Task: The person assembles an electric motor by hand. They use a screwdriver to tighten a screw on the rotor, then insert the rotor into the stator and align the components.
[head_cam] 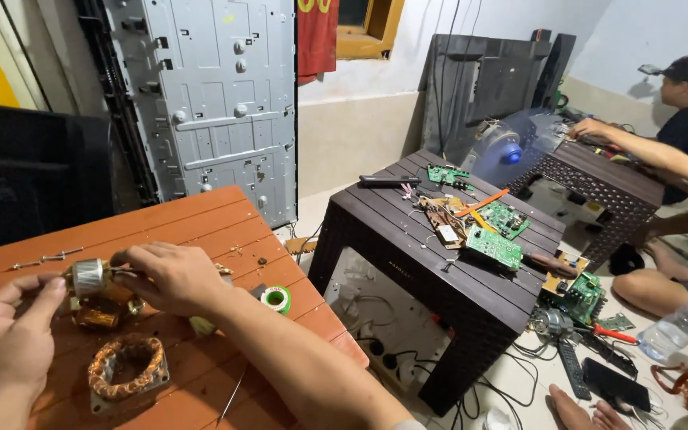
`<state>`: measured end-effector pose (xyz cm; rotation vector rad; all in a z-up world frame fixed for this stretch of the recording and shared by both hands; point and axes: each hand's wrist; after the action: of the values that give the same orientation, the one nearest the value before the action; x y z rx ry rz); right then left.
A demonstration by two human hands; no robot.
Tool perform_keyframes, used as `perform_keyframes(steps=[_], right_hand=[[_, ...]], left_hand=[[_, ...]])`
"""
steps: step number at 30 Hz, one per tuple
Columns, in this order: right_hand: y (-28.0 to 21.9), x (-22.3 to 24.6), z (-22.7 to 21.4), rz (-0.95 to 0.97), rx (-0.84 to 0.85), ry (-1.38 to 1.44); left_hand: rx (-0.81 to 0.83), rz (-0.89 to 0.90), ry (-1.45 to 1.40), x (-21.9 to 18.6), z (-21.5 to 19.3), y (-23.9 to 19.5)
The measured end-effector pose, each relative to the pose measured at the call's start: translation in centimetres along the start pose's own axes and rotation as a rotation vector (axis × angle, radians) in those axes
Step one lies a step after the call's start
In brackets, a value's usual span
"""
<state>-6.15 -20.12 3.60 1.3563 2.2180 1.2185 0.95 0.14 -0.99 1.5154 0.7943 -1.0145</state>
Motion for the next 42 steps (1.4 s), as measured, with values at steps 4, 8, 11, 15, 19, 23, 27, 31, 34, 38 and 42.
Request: perform_keyframes(steps=[4, 8, 11, 15, 19, 23, 27, 31, 34, 38, 42], right_hand=[[0.1, 0.4, -0.4, -0.036, 0.003, 0.010], [0.6, 0.7, -1.3, -0.015, 0.019, 0.034], [0.7, 0.8, -0.8, -0.049, 0.000, -0.018], [0.7, 1.4, -0.4, -0.074, -0.064, -0.065], [0.7, 1.1, 0.0, -0.082, -0.063, -0.091], [0.8, 1.2, -0.1, -0.082, -0.044, -0.094], [1.0, 1.5, -0.4, -0.070, -0.040, -0.096], [1.0, 1.5, -0.3, -0.070, -0.037, -0.110], [1.0, 1.6, -0.4, -0.082, -0.045, -0.119], [1.4, 1.8, -0.7, -0.117, -0.062, -0.130], [1.2, 2.0, -1.1, -0.127, -0.084, -0.148]], left_hand=[[-0.052, 0.029, 0.125, -0.5, 0.1, -0.1], [-0.051, 0.036, 0.076, -0.2, 0.4, 0.3], [-0.090, 0.015, 0.145, -0.3, 0.3, 0.2], [-0.117, -0.036, 0.109, -0.6, 0.3, 0.2], [-0.148, 0.004, 0.207, -1.1, 0.5, -0.2], [-0.142, 0.013, 0.169, -0.6, 0.3, -0.1], [-0.115, -0.029, 0.060, -1.5, 0.5, -0.1], [-0.134, -0.060, 0.181, -0.5, 0.2, 0.3], [-0.139, -0.036, 0.184, -0.7, 0.3, 0.5], [-0.161, 0.018, 0.194, -1.2, 0.3, 0.7], [-0.160, 0.068, 0.209, -1.2, 0.3, 0.4]])
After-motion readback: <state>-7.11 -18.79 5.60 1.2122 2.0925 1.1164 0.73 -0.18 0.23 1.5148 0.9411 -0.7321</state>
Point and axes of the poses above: each hand's wrist, its own y-axis towards the middle knuckle, its own z-axis out of the palm, x = y × z, and after that the axes turned 2 degrees about x, right-handed
